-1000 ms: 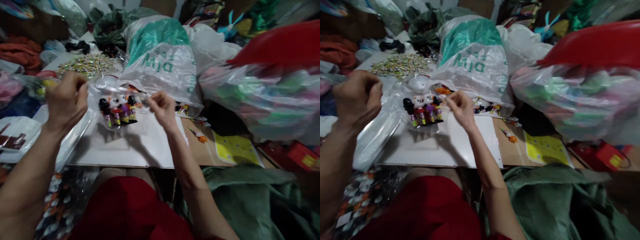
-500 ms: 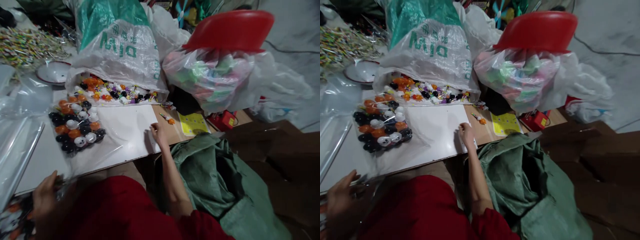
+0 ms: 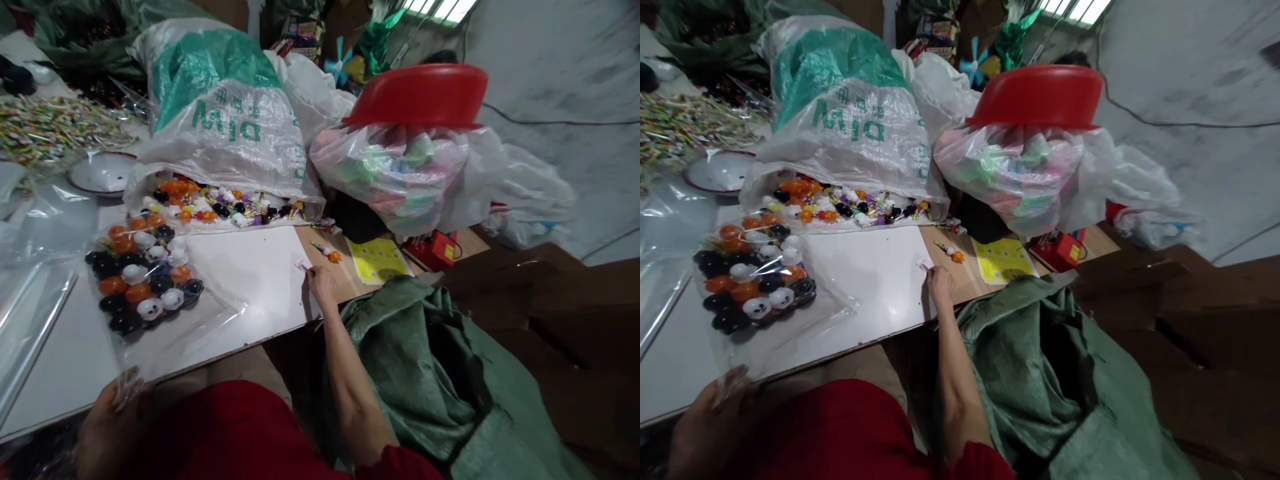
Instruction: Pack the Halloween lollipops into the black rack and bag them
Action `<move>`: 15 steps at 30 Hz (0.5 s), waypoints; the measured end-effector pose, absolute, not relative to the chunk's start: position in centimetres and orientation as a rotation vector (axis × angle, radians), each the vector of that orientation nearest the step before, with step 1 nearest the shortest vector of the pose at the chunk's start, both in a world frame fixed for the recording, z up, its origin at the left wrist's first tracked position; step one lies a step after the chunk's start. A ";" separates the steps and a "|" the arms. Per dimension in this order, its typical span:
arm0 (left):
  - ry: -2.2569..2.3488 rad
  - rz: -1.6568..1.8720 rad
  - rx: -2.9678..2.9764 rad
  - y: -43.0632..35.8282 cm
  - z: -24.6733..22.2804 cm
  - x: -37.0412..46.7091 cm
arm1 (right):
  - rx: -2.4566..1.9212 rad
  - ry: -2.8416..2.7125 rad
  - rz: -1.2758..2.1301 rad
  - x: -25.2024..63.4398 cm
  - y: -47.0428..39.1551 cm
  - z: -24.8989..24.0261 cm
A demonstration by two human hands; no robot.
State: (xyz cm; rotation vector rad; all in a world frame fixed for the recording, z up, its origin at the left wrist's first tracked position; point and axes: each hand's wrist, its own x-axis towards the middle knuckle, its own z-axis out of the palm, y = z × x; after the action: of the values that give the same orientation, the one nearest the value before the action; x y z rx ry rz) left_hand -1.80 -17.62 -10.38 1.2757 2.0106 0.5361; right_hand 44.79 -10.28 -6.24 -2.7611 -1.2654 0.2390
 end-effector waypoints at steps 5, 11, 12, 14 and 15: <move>1.808 0.380 1.126 -20.9 -9.4 -1.9 | -2.515 -1.347 0.217 44.2 -12.3 -4.3; 1.138 0.902 0.528 -17.1 -4.9 7.5 | -1.688 -1.999 0.197 35.8 -17.7 -3.4; 1.047 1.028 0.395 -16.0 -4.1 8.6 | -1.574 -2.102 0.211 34.0 -18.5 -3.6; 0.917 1.194 0.203 -14.4 -2.4 9.8 | -1.434 -2.234 0.226 30.6 -19.3 -4.1; 0.863 1.224 0.151 -14.1 -1.6 10.1 | -1.404 -2.255 0.232 29.2 -19.3 -4.5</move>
State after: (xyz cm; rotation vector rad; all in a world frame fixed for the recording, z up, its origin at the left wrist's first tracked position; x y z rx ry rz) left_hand 10.06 -14.11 -1.60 0.1512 0.8634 1.2236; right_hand 29.16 -19.26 -4.47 -1.4039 -2.2552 0.2324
